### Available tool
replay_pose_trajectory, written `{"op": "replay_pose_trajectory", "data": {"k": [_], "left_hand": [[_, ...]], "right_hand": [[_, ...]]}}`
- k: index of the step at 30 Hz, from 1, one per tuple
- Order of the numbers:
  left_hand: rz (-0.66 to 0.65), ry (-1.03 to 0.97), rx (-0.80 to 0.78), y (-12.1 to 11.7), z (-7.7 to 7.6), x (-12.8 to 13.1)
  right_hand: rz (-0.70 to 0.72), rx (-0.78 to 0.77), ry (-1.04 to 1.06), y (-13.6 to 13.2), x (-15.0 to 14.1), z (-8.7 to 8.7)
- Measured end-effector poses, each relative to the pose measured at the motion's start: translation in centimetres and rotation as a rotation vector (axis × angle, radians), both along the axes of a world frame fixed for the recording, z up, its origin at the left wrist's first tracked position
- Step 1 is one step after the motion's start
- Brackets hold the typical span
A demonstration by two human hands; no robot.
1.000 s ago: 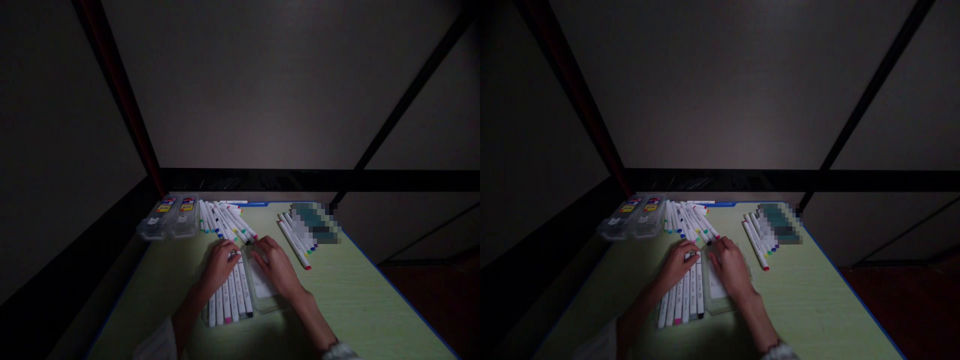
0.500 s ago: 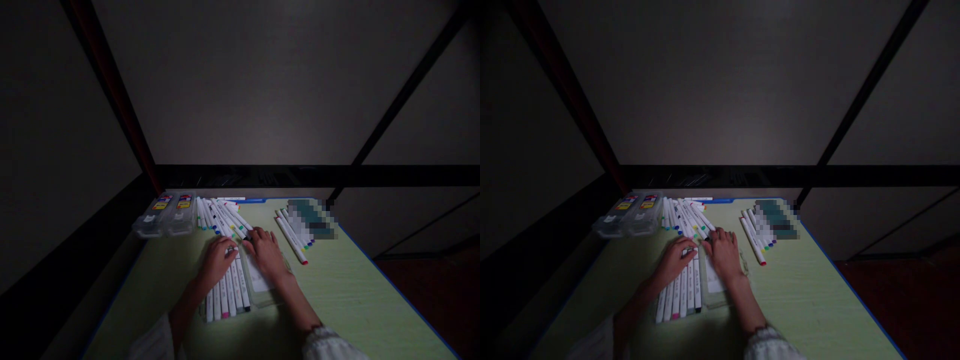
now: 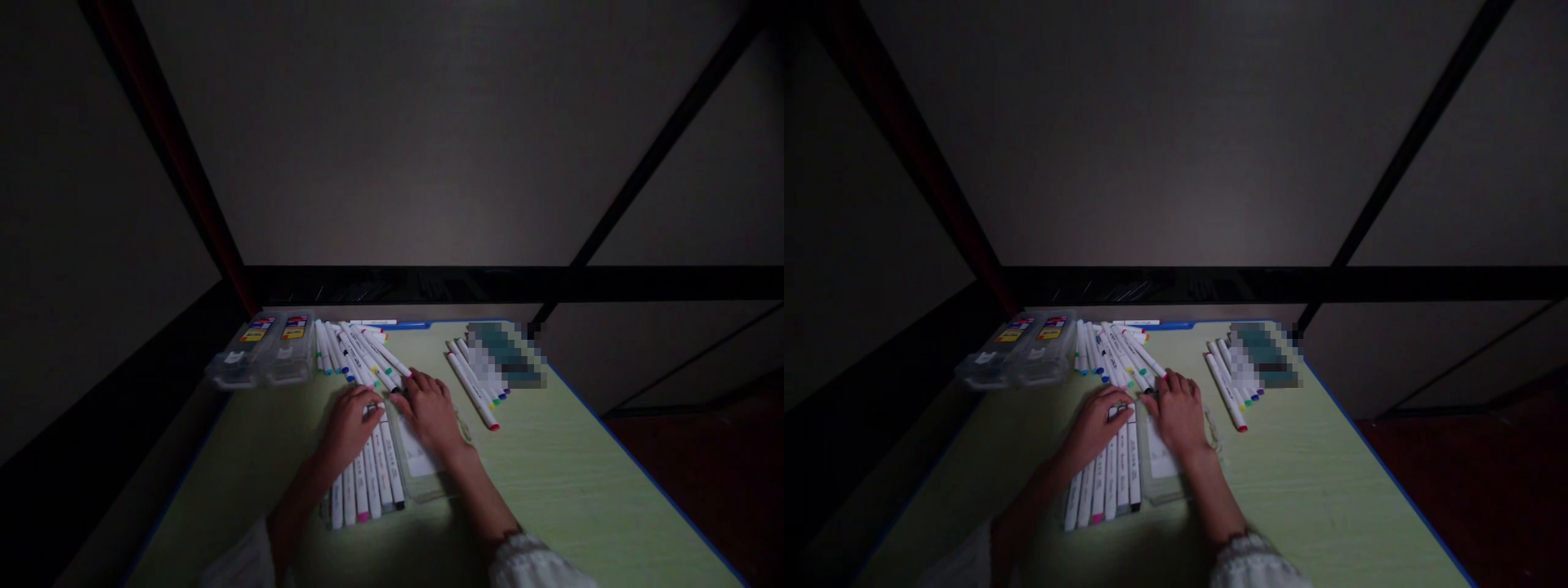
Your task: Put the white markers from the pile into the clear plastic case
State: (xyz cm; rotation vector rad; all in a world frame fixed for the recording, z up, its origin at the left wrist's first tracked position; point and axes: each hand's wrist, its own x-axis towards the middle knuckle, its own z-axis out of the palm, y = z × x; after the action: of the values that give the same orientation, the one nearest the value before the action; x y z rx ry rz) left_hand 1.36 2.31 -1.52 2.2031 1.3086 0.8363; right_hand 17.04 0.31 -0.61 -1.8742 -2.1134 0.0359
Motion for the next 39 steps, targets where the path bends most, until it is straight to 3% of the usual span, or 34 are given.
{"op": "replay_pose_trajectory", "data": {"k": [31, 39], "left_hand": [[-0.019, -0.001, 0.01, -0.01, 0.19, -0.05], [-0.018, -0.001, 0.005, 0.09, 0.02, -0.06]], "right_hand": [[0.009, 0.025, 0.068, -0.06, 0.18, 0.1], [0.01, 0.056, 0.205, -0.01, 0.33, 0.16]]}}
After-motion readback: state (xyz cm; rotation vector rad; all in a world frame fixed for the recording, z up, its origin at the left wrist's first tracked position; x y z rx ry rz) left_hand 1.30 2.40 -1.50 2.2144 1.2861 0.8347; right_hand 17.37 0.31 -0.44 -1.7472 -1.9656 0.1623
